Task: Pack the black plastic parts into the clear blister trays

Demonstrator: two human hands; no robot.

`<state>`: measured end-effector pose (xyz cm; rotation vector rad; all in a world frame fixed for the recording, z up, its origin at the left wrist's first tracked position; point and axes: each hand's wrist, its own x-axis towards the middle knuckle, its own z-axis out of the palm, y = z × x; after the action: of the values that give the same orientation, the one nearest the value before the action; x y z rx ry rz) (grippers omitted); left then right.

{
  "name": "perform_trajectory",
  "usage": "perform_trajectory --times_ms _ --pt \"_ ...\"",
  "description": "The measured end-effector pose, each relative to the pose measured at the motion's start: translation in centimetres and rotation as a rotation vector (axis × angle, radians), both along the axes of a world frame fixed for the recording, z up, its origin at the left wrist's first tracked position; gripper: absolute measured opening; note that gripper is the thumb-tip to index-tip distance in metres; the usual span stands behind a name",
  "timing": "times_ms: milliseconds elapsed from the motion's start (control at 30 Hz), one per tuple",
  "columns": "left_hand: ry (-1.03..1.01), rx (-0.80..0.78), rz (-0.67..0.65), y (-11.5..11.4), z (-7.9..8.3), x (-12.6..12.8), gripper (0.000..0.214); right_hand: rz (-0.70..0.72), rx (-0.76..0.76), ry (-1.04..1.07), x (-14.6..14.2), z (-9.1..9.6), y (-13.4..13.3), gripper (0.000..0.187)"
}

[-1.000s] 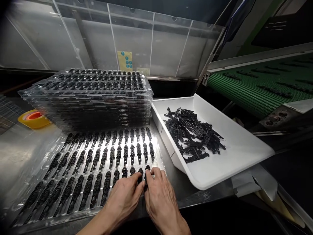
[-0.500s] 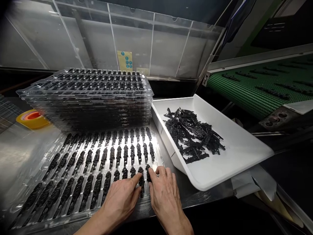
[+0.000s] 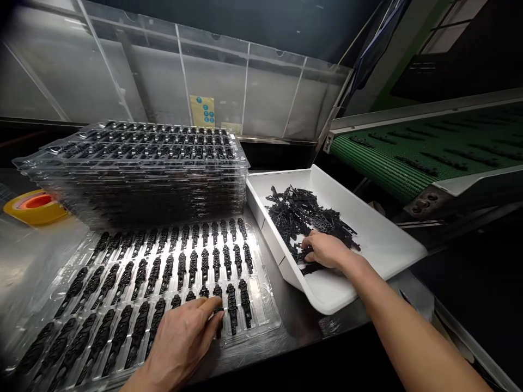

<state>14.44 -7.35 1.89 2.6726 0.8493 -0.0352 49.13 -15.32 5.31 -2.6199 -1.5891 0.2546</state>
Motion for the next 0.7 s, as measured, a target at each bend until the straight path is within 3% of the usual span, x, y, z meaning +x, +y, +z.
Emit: perform_trajectory --times_ms 67,333,433,500,600,700 --pt "-0.033 0.006 0.020 0.4 -0.3 -0.8 0.032 -0.010 -0.027 0.010 0.2 -0.1 0.4 0.009" --pt "-0.157 0.033 0.006 1.9 -1.2 -3.1 0.029 -0.177 0.063 0.024 -1.7 2.0 -2.2 0.035" --pt "-0.263 0.093 0.023 2.3 -1.5 -4.0 0.028 -0.297 0.294 -0.044 -6.1 2.5 -4.1 0.036" --pt "-0.353 0.117 0.040 2.4 -1.8 -4.5 0.028 -0.474 0.641 -0.070 -10.8 2.0 -5.2 0.035" --pt "-0.460 0.115 0.059 2.4 -1.9 -5.2 0.027 -0.364 0.766 0.238 -17.7 -0.6 -5.7 0.031" --pt "-0.480 0.074 0.037 2.2 -1.8 -5.7 0.024 -0.426 0.917 0.543 -21.1 -4.0 -5.1 0.020"
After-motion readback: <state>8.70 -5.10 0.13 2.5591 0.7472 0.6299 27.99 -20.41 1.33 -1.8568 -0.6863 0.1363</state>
